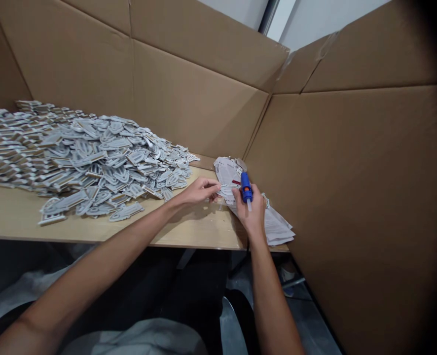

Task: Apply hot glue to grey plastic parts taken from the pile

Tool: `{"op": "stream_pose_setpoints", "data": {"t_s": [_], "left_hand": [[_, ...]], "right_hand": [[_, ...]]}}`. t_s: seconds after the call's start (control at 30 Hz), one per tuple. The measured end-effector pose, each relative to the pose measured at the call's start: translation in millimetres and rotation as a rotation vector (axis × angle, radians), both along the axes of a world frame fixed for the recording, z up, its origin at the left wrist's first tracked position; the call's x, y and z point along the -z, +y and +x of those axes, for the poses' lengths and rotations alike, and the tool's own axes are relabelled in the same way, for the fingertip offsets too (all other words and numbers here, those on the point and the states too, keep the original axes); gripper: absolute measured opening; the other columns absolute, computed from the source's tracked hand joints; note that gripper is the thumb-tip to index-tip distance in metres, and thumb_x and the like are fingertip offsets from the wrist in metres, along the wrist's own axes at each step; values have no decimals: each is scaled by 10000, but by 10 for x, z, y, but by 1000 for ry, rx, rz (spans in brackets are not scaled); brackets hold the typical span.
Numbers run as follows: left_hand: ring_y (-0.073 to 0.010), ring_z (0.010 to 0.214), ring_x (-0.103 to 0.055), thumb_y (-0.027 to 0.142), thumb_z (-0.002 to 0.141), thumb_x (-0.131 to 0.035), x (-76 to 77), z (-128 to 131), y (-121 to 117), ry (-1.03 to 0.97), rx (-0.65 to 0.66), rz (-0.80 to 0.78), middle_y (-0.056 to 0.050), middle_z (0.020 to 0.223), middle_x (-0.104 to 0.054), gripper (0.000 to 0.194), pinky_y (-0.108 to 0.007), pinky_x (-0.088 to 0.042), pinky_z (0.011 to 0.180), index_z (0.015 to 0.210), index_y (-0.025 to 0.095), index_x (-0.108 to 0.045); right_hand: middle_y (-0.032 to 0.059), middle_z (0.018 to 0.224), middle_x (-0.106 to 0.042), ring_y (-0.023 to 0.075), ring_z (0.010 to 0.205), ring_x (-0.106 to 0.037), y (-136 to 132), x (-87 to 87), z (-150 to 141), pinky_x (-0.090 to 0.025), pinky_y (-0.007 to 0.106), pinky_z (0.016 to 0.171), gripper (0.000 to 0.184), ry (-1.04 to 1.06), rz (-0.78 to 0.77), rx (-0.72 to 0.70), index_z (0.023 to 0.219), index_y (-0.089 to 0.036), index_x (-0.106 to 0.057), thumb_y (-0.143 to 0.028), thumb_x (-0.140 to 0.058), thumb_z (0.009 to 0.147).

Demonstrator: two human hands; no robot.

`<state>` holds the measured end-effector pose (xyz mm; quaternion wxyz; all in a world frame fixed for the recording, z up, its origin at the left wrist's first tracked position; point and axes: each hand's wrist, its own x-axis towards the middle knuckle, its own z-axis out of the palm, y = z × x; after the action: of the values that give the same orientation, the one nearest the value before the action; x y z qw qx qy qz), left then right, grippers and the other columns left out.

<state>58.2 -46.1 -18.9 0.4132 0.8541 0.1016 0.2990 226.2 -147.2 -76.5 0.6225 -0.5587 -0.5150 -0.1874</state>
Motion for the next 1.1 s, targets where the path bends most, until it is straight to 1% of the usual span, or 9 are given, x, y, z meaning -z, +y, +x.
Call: {"op": "stream_pose_setpoints", "data": {"t_s": [0.13, 0.2, 0.3, 0.43, 0.63, 0.77, 0.87, 0.97, 1.1], "left_hand": [[-95, 557, -572, 514, 870, -656, 17, 13, -68, -6, 35, -60, 3, 629, -622, 364, -208, -413, 563, 805, 159, -610], [-88, 537, -552, 482, 845, -695, 49, 33, -85, -24, -4, -52, 19, 610, -607, 330, -203, -400, 543, 823, 165, -608], [-81, 511, -520, 453, 858, -661, 86, 58, -79, -46, -78, -64, 29, 571, -575, 300, -198, -376, 520, 785, 170, -597], [-71, 483, -473, 485, 890, -603, 85, 51, -65, -67, -78, -71, 37, 525, -528, 346, -196, -338, 505, 742, 173, -576], [-55, 495, -414, 505, 759, -782, 115, 62, -56, -90, -40, -98, 60, 543, -509, 385, -208, -272, 495, 795, 144, -653], [-57, 537, -477, 391, 709, -822, 136, 128, 41, -225, -99, -302, 32, 582, -563, 322, -200, -348, 535, 722, 130, -633], [-102, 679, -629, 291, 756, -740, 107, 149, 104, -365, -100, -410, -33, 765, -684, 203, -214, -471, 621, 809, 138, -617], [-167, 789, -721, 219, 795, -656, 71, 124, 120, -385, -42, -413, -89, 912, -742, 164, -279, -560, 710, 904, 164, -547], [-171, 658, -725, 156, 796, -641, 51, 65, 75, -289, -31, -352, -79, 898, -756, 344, -299, -585, 659, 1089, 187, -463]], "right_hand": [[30, 772, -646, 199, 640, -538, -16, -11, -80, -386, 297, 642, 343, 62, 7, -4, 937, -214, -591, -555, -619, 913], [34, 772, -649, 201, 648, -540, -16, -16, -113, -394, 297, 643, 356, 74, 11, -16, 944, -210, -604, -563, -628, 902], [28, 800, -658, 197, 680, -561, -3, -23, -121, -424, 292, 663, 375, 100, -13, -111, 995, -205, -632, -561, -650, 880], [27, 840, -675, 190, 707, -584, 31, -22, -85, -457, 297, 698, 356, 127, -55, -215, 955, -200, -641, -526, -707, 827], [30, 791, -662, 187, 672, -575, 91, -8, -123, -465, 298, 657, 368, 244, -28, -214, 951, -186, -657, -517, -721, 805], [31, 749, -663, 189, 647, -587, 93, -34, -174, -461, 293, 612, 416, 314, -7, -256, 906, -187, -661, -582, -728, 798], [44, 696, -674, 185, 601, -595, 49, -63, -166, -463, 293, 595, 459, 349, -30, -273, 822, -183, -668, -641, -688, 827], [62, 662, -680, 189, 573, -604, -8, -72, -116, -465, 297, 590, 511, 327, -88, -258, 755, -177, -685, -680, -655, 842], [57, 659, -681, 191, 582, -594, -53, -43, -46, -452, 294, 599, 508, 163, -123, -224, 741, -172, -702, -666, -654, 849]]}}
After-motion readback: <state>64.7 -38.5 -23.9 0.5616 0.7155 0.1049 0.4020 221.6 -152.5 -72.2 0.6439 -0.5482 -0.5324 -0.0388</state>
